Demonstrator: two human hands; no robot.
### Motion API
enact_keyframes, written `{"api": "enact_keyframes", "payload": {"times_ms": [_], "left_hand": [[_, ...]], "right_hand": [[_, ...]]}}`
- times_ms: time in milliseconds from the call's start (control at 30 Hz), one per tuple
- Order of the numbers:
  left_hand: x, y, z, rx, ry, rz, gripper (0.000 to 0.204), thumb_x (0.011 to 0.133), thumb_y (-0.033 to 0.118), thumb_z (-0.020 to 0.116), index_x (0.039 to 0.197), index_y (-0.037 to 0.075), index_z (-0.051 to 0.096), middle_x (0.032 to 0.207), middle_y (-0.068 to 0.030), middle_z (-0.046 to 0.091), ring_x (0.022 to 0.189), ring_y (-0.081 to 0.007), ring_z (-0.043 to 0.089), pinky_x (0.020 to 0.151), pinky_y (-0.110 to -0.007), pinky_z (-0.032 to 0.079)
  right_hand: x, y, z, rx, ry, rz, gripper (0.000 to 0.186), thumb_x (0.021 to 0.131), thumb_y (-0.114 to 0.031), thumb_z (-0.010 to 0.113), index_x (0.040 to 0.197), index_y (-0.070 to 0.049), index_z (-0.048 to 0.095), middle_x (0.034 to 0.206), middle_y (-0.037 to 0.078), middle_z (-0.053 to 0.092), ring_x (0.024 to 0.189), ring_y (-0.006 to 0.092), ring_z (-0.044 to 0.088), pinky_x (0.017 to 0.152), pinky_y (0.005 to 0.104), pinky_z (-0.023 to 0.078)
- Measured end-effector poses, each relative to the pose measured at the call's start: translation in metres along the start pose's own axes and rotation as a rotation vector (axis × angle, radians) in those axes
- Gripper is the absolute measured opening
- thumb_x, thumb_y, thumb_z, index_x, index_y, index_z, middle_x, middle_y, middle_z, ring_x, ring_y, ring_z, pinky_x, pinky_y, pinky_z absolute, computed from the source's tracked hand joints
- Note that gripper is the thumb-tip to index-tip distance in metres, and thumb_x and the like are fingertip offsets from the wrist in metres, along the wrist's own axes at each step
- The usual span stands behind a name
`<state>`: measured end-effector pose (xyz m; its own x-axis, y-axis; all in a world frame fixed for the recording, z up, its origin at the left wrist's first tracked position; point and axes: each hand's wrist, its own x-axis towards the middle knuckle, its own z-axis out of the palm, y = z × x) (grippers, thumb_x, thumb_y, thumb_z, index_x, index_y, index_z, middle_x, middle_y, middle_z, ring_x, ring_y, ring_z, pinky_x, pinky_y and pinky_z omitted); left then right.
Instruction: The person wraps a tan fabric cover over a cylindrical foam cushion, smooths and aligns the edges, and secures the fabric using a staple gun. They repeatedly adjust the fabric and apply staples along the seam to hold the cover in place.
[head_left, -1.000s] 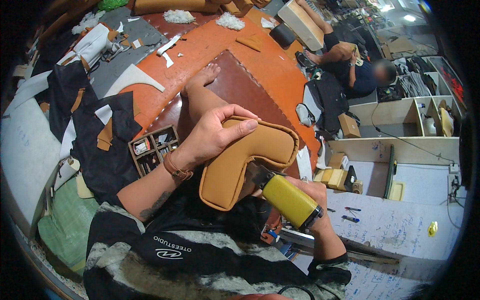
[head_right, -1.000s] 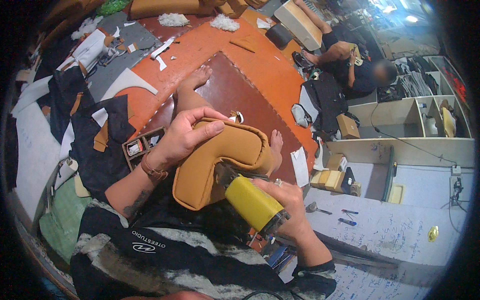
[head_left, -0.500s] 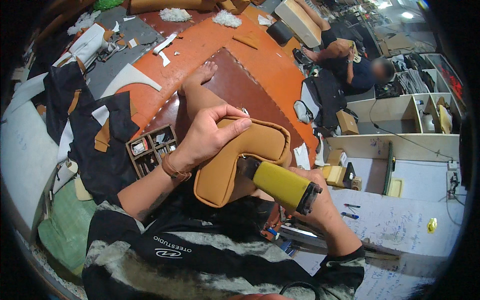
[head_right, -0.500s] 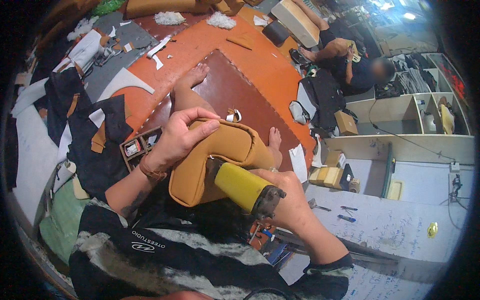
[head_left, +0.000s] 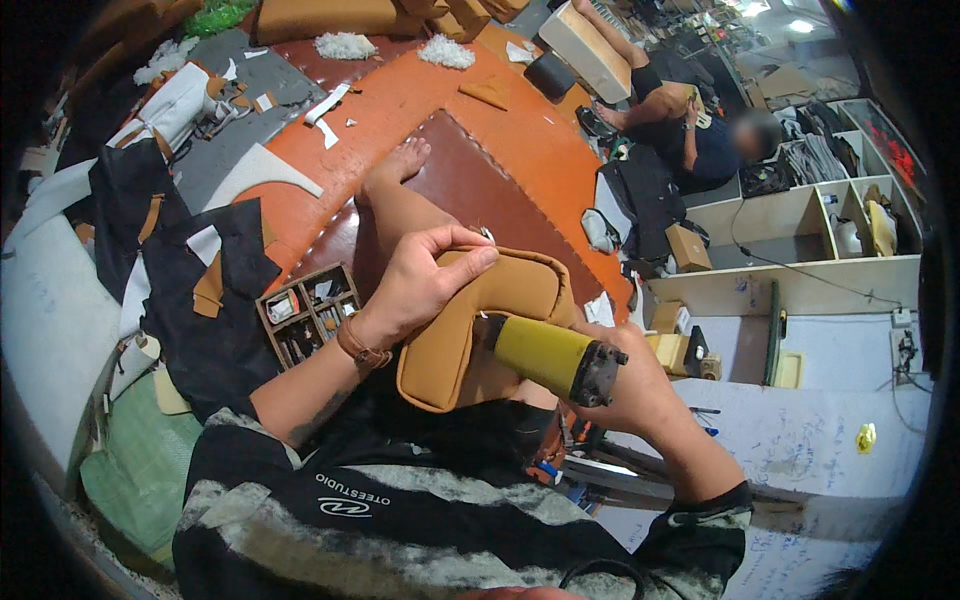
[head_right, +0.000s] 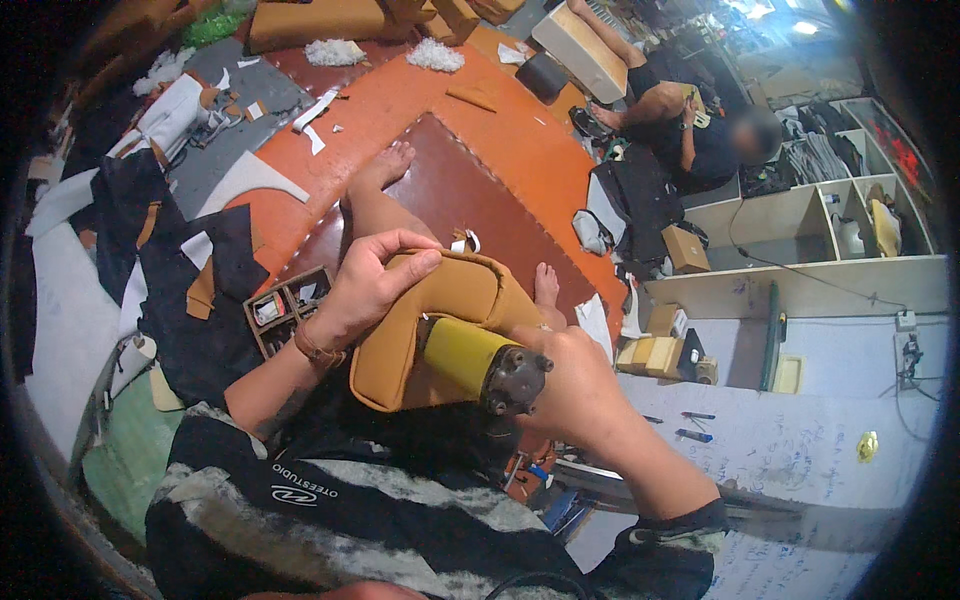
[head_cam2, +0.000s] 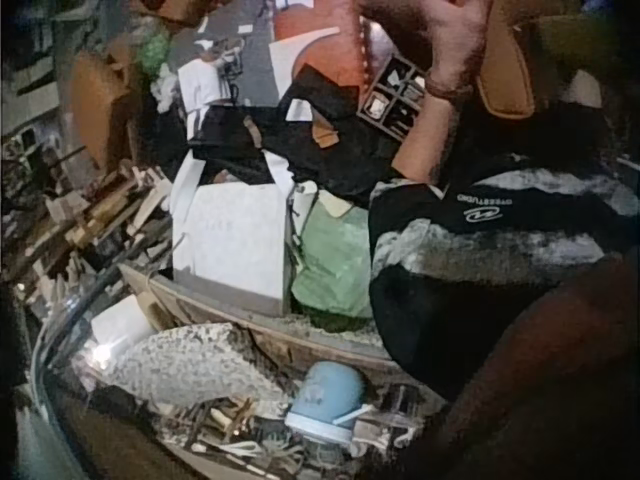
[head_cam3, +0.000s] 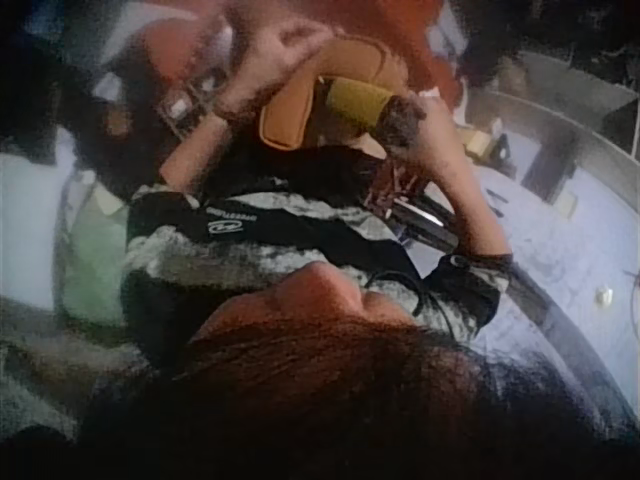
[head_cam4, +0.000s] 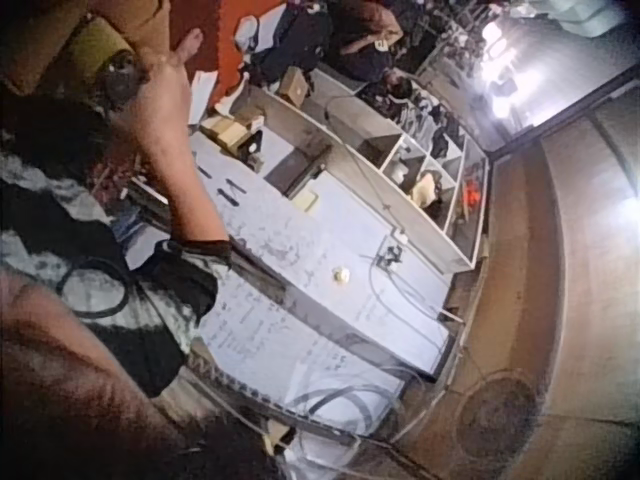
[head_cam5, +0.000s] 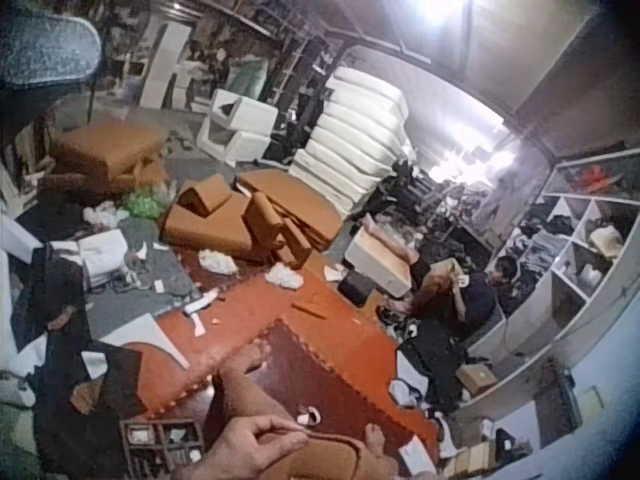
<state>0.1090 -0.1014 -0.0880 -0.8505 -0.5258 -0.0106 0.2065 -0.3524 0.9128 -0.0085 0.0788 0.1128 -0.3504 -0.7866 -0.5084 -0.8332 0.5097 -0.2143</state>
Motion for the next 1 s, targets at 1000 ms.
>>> {"api": "enact_keyframes", "payload": {"times_ms": [1000], "left_hand": [[-0.094,0.04,0.055,0.218,0.123,-0.114,0.073,0.093,0.006,0.08,0.157,-0.003,0.046,0.139,-0.0123,0.067,0.123,-0.0204,0.068,0.105,-0.037,0.057]], "right_hand": [[-0.101,0.248,0.538,1.08,0.498,0.869,0.043,0.094,-0.017,0.072,0.134,-0.001,0.067,0.112,0.01,0.074,0.102,0.0224,0.068,0.091,0.0402,0.054]]}}
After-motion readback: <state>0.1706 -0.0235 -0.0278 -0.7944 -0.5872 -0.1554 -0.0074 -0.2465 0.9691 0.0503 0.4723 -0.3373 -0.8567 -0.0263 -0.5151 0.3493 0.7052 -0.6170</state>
